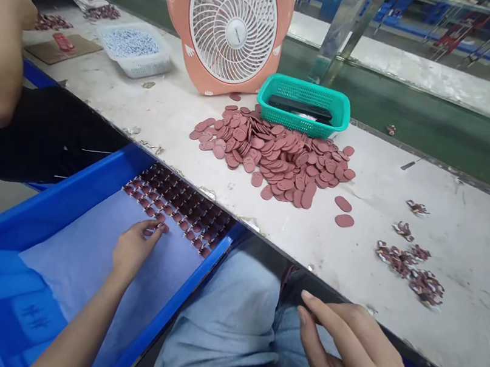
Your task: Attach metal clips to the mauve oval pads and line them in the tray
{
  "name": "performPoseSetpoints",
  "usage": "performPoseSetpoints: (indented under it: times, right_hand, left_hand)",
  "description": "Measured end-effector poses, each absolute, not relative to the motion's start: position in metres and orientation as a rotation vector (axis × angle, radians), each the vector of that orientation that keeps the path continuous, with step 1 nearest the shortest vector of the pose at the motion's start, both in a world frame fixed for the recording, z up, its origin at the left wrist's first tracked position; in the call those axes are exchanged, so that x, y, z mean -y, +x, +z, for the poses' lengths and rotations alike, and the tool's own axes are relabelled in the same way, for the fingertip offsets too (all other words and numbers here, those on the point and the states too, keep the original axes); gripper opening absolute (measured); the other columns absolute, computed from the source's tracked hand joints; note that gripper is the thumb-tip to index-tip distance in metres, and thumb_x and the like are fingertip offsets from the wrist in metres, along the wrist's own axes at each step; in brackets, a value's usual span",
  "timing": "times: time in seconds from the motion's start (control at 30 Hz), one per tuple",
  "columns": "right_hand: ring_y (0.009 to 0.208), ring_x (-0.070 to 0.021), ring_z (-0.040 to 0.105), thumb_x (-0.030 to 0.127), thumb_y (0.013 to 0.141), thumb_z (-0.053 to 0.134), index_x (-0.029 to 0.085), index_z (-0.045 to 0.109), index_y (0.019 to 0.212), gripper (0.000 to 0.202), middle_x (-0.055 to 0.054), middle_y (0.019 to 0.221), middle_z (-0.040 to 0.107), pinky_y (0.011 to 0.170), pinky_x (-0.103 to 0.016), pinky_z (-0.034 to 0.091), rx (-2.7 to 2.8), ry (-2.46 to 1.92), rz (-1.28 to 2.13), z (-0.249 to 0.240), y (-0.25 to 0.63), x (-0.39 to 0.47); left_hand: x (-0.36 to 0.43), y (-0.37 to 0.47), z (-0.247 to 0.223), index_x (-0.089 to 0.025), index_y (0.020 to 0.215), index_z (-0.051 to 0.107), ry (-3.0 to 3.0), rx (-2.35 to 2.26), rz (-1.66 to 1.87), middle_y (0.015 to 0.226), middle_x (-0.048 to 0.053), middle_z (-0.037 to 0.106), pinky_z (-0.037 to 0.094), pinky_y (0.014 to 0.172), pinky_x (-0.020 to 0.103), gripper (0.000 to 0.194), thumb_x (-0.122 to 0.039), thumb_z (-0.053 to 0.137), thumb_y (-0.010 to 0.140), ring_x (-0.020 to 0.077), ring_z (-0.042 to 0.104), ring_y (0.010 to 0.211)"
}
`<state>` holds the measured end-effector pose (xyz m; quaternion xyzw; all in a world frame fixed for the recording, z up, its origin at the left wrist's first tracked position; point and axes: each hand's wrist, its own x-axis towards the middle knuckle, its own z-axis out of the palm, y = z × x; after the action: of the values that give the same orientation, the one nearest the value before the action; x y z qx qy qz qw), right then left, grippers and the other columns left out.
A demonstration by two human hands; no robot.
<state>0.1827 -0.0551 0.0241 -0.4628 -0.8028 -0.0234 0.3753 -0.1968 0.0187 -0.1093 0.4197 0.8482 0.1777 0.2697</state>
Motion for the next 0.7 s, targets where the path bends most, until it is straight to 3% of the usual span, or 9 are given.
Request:
performPoseSetpoints:
  times: [0.17, 0.43, 0.7]
  right_hand:
    - [0.061, -0.0142, 0.061, 0.003, 0.083, 0.073, 0.012, 0.069, 0.106, 0.025, -0.004, 0.073, 0.069, 0.060, -0.028, 0.051, 2.038, -1.226, -0.088, 0.020, 0.188, 0.054]
    - [0.062, -0.0151, 0.064, 0.002, 0.082, 0.072, 0.016, 0.070, 0.109, 0.030, -0.003, 0.074, 0.070, 0.059, -0.028, 0.054, 2.016, -1.251, -0.082, 0.021, 0.193, 0.051]
    - [0.065, -0.0168, 0.066, 0.002, 0.080, 0.075, 0.019, 0.071, 0.111, 0.035, -0.003, 0.082, 0.072, 0.064, -0.031, 0.055, 1.940, -1.338, -0.238, 0.017, 0.217, 0.052]
  left_hand:
    - [-0.033, -0.207, -0.123, -0.018, 0.119, 0.065, 1.230, -2.329, 0.269, 0.119, 0.009, 0.068, 0.055, 0.088, 0.050, 0.034, -0.041, 0.062, 0.094, 0.0260, 0.067, 0.102]
    - [-0.045, -0.207, -0.128, -0.019, 0.121, 0.064, 1.261, -2.347, 0.100, 0.120, 0.010, 0.067, 0.055, 0.087, 0.049, 0.035, -0.041, 0.062, 0.094, 0.0264, 0.066, 0.103]
    - [-0.052, -0.209, -0.129, -0.020, 0.114, 0.068, 1.278, -2.332, 0.098, 0.105, 0.008, 0.073, 0.054, 0.086, 0.050, 0.041, -0.053, 0.059, 0.092, 0.0275, 0.068, 0.098]
